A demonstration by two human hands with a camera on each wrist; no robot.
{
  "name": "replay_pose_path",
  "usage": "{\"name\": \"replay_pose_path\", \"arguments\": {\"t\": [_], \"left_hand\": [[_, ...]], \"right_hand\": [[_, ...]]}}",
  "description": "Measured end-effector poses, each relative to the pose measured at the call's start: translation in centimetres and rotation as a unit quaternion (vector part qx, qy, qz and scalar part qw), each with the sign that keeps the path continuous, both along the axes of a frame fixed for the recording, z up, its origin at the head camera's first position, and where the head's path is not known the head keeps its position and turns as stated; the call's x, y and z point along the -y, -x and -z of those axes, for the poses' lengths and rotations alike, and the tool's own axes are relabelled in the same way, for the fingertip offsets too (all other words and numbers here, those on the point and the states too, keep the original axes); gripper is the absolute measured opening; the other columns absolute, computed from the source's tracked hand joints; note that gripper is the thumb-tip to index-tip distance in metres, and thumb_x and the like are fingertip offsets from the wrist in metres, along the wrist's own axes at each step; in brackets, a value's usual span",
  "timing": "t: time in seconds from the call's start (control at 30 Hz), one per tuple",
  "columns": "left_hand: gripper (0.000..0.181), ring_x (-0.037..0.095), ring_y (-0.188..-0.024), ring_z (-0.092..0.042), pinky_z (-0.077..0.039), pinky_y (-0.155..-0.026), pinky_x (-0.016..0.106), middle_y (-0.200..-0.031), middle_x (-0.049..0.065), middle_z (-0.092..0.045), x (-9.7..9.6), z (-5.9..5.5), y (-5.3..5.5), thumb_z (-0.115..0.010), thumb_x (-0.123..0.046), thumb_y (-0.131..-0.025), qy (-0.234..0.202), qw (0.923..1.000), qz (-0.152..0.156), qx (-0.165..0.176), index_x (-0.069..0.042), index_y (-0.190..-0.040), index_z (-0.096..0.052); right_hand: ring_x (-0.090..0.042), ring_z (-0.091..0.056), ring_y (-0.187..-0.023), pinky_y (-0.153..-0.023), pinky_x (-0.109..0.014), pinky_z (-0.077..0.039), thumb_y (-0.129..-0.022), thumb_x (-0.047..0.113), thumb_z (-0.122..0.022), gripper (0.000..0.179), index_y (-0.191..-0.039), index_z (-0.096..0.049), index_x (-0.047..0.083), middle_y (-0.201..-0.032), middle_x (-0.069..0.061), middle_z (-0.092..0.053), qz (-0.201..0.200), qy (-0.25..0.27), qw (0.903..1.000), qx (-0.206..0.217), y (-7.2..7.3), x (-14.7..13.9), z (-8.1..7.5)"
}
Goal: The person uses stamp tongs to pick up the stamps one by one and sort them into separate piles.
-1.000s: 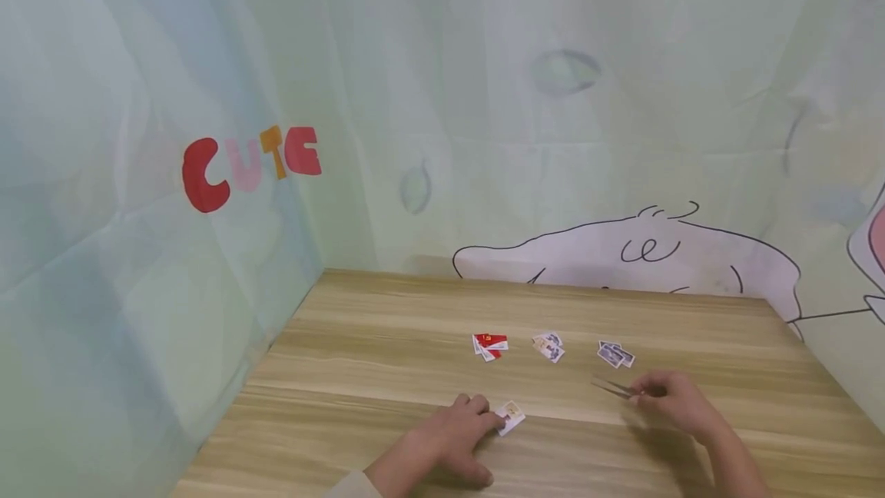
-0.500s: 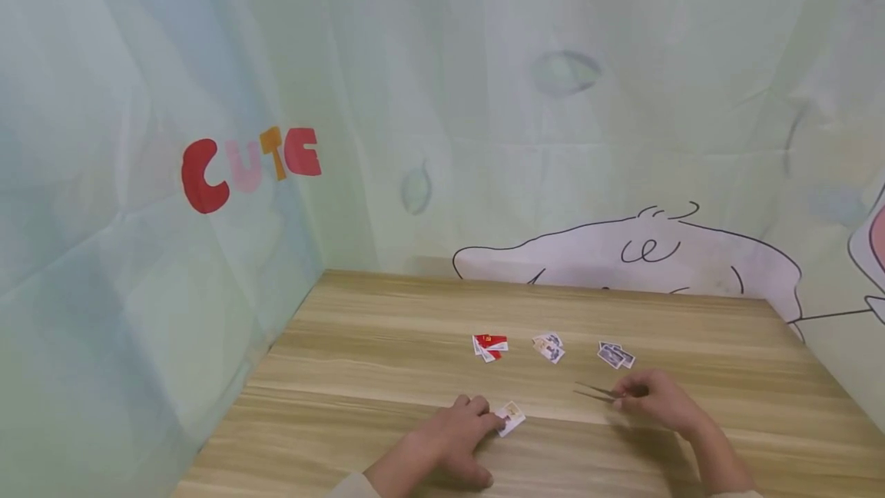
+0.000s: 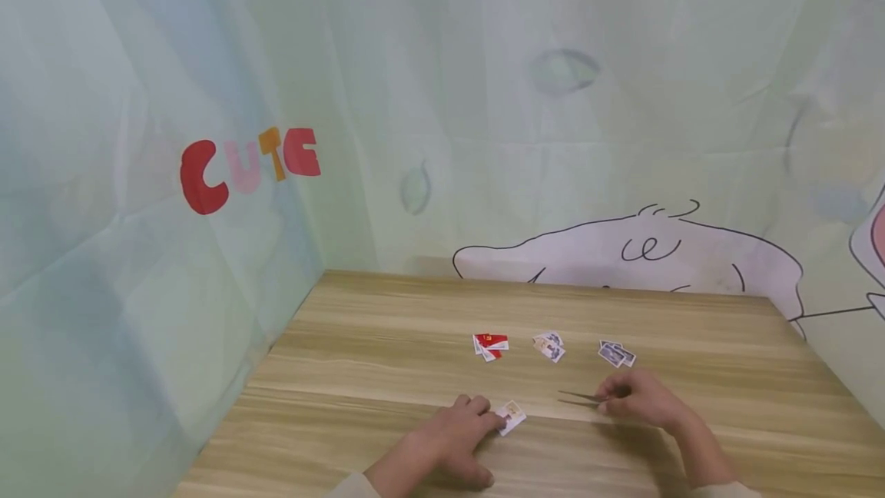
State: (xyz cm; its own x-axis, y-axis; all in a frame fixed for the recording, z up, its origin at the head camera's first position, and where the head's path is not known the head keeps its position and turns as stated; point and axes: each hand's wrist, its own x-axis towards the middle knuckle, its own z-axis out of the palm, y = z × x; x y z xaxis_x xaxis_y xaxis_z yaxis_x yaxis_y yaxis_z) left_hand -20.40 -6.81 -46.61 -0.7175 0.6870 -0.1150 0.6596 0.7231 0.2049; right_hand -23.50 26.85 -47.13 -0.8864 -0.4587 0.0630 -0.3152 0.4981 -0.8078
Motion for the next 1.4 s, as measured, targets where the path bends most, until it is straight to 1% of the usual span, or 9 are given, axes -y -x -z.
{"name": "replay_pose_path", "arguments": {"t": [0.2, 0.37, 0.57, 0.63, 0.77, 0.83, 0.97, 1.1, 1.4], "left_hand": [[0.071, 0.012, -0.101, -0.044, -0.045, -0.08, 0.03, -0.117, -0.006, -0.047, 0.0, 0.0, -0.1, -0.075, -0.048, -0.066, -0.001, 1.0, -0.001, 0.001, -0.028, -0.131, -0.052], [0.071, 0.013, -0.101, -0.044, -0.045, -0.08, 0.03, -0.118, -0.005, -0.048, -0.1, 0.1, -0.2, -0.075, -0.048, -0.066, 0.001, 0.9999, 0.004, -0.011, -0.026, -0.13, -0.053], [0.071, 0.014, -0.104, -0.044, -0.045, -0.08, 0.03, -0.121, -0.004, -0.048, 0.0, 0.0, -0.2, -0.074, -0.049, -0.066, 0.006, 0.9998, 0.007, -0.019, -0.026, -0.13, -0.054], [0.071, 0.016, -0.108, -0.044, -0.045, -0.081, 0.032, -0.125, -0.003, -0.046, 0.0, -0.1, -0.3, -0.074, -0.05, -0.066, 0.01, 0.9996, 0.01, -0.023, -0.026, -0.13, -0.053], [0.074, 0.021, -0.116, -0.041, -0.045, -0.085, 0.04, -0.133, 0.001, -0.043, -0.1, -0.2, -0.6, -0.073, -0.054, -0.067, 0.019, 0.9992, 0.012, -0.033, -0.027, -0.132, -0.051], [0.076, 0.023, -0.117, -0.041, -0.044, -0.087, 0.043, -0.134, 0.002, -0.042, -0.1, -0.3, -0.7, -0.073, -0.055, -0.066, 0.018, 0.9994, 0.007, -0.03, -0.027, -0.133, -0.05], [0.078, 0.019, -0.109, -0.045, -0.044, -0.086, 0.037, -0.128, 0.0, -0.047, 0.0, -0.4, -1.0, -0.073, -0.058, -0.065, 0.019, 0.9996, 0.001, -0.022, -0.028, -0.133, -0.05], [0.077, 0.015, -0.101, -0.047, -0.044, -0.082, 0.031, -0.12, -0.002, -0.05, 0.1, -0.5, -1.1, -0.073, -0.061, -0.063, 0.025, 0.9993, 0.007, -0.027, -0.027, -0.129, -0.053], [0.078, 0.013, -0.095, -0.045, -0.044, -0.077, 0.029, -0.114, -0.005, -0.049, 0.0, -0.4, -0.8, -0.074, -0.06, -0.061, 0.027, 0.9994, 0.009, -0.019, -0.028, -0.129, -0.053]], "right_hand": [[-0.014, -0.055, -0.07, -0.063, -0.027, -0.045, -0.075, 0.011, -0.071, 0.021, -0.091, -0.066, -0.002, -0.08, -0.002, -0.063, -0.01, 0.002, 0.9999, 0.008, -0.1, 0.8, -0.1], [-0.013, -0.054, -0.069, -0.063, -0.027, -0.044, -0.074, 0.012, -0.073, 0.02, -0.089, -0.067, 0.0, -0.078, -0.001, -0.063, -0.014, -0.009, 0.9998, 0.012, 0.0, 1.4, 0.1], [-0.01, -0.055, -0.066, -0.061, -0.025, -0.046, -0.073, 0.01, -0.073, 0.016, -0.085, -0.069, 0.001, -0.075, 0.0, -0.064, -0.042, -0.004, 0.999, 0.017, 0.2, 2.4, 0.3], [-0.009, -0.054, -0.065, -0.06, -0.025, -0.046, -0.073, 0.009, -0.073, 0.015, -0.084, -0.068, 0.001, -0.074, 0.0, -0.064, -0.047, -0.003, 0.9987, 0.021, 0.3, 2.7, 0.4], [-0.011, -0.055, -0.066, -0.062, -0.026, -0.045, -0.073, 0.01, -0.074, 0.014, -0.083, -0.068, 0.003, -0.074, 0.001, -0.064, -0.044, -0.016, 0.9985, 0.029, 0.3, 3.3, 0.4], [-0.012, -0.055, -0.066, -0.062, -0.027, -0.046, -0.073, 0.011, -0.073, 0.014, -0.083, -0.068, 0.004, -0.074, 0.001, -0.064, -0.044, -0.023, 0.9983, 0.031, 0.4, 3.5, 0.5], [-0.013, -0.055, -0.066, -0.062, -0.027, -0.045, -0.073, 0.012, -0.073, 0.013, -0.083, -0.068, 0.005, -0.074, 0.001, -0.063, -0.045, -0.032, 0.998, 0.029, 0.5, 3.8, 0.7], [-0.012, -0.054, -0.065, -0.061, -0.027, -0.045, -0.073, 0.011, -0.074, 0.011, -0.082, -0.068, 0.006, -0.073, 0.003, -0.064, -0.043, -0.043, 0.9978, 0.027, 0.6, 4.1, 0.7], [-0.009, -0.054, -0.062, -0.06, -0.026, -0.046, -0.072, 0.009, -0.073, 0.009, -0.079, -0.068, 0.005, -0.07, 0.005, -0.063, -0.063, -0.048, 0.9969, 0.005, 0.4, 5.1, -0.2]]}}
